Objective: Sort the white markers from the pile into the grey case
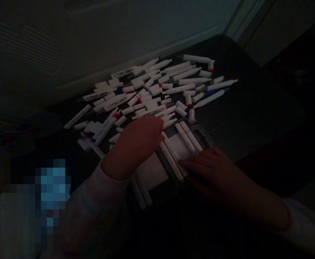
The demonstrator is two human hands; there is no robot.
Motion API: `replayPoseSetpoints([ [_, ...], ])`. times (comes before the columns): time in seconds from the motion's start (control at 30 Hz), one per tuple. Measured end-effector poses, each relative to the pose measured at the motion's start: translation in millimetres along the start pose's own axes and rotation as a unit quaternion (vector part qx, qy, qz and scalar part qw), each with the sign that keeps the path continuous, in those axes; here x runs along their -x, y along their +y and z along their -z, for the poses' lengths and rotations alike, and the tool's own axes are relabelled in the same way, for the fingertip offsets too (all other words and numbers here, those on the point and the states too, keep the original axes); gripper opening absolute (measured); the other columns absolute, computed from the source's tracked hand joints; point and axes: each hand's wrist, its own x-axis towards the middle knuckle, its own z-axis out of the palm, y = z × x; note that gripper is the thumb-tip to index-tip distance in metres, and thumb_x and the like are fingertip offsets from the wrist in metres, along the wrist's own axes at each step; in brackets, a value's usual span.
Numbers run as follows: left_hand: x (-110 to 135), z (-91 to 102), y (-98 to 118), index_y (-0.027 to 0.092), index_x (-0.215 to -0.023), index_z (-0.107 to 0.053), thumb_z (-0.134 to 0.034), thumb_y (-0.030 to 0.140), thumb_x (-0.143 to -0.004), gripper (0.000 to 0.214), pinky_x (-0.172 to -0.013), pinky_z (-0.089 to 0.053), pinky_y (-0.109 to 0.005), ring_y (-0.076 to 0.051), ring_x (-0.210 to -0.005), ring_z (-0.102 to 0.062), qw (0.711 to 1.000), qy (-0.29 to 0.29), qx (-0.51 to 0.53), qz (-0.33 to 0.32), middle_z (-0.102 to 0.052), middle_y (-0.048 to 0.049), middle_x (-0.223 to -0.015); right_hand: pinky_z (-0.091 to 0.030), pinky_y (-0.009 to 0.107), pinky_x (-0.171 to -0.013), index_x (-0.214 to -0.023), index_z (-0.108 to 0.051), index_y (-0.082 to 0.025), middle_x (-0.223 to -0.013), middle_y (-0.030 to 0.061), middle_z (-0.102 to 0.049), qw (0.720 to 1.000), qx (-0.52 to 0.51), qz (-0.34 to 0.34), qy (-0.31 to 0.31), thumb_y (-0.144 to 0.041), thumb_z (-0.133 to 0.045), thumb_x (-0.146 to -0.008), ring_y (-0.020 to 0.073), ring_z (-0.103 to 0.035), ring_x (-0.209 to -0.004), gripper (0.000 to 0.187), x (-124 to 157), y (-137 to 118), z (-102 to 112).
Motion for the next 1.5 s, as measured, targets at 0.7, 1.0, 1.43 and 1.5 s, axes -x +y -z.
replayPoseSetpoints([
  [0.7, 4.3, 9.1, -4.1, 0.019, -0.082, -0.066, -0.04, 0.025, -0.08, 0.026, -0.066, -0.042, -0.029, -0.019, -0.078, -0.059, 1.0, -0.017, -0.004, 0.022, -0.066, -0.0061, -0.085, -0.025, 0.031, -0.071, -0.113, -0.056, -0.03, -0.09, 0.0018, -0.061, 0.999, 0.026, 0.007, -0.018, -0.028, -0.053, -0.08, 0.015, -0.052, -0.081, 0.033, -2.2, -0.9, -0.7],
  [1.0, 7.0, 3.8, 3.0, 0.015, -0.085, -0.062, -0.039, 0.029, -0.082, 0.026, -0.068, -0.043, -0.03, -0.022, -0.082, -0.059, 0.998, -0.002, -0.068, 0.008, -0.064, -0.0071, -0.086, -0.025, 0.031, -0.071, -0.113, -0.055, -0.031, -0.091, -0.0004, -0.062, 1.0, 0.023, -0.001, -0.02, -0.029, -0.053, -0.08, 0.0149, -0.053, -0.082, 0.033, -2.3, -1.4, -1.1],
  [1.43, 7.7, -1.3, 7.3, 0.016, -0.084, -0.057, -0.047, 0.027, -0.079, 0.016, -0.067, -0.044, -0.031, -0.022, -0.083, -0.059, 0.999, 0.012, -0.045, 0.005, -0.061, -0.006, -0.086, -0.025, 0.031, -0.07, -0.11, -0.056, -0.032, -0.089, -0.0034, -0.062, 1.0, 0.023, -0.004, -0.016, -0.031, -0.054, -0.079, 0.0155, -0.054, -0.082, 0.031, -2.1, -0.5, -0.8],
  [1.5, 6.9, -0.6, 4.7, 0.016, -0.084, -0.056, -0.047, 0.026, -0.079, 0.014, -0.068, -0.044, -0.031, -0.022, -0.084, -0.058, 0.999, 0.011, -0.037, -0.006, -0.061, -0.0055, -0.087, -0.026, 0.031, -0.071, -0.111, -0.055, -0.03, -0.091, -0.0029, -0.062, 1.0, 0.015, 0.0, -0.014, -0.028, -0.054, -0.079, 0.0153, -0.054, -0.083, 0.033, -1.0, 0.3, 0.0],
])
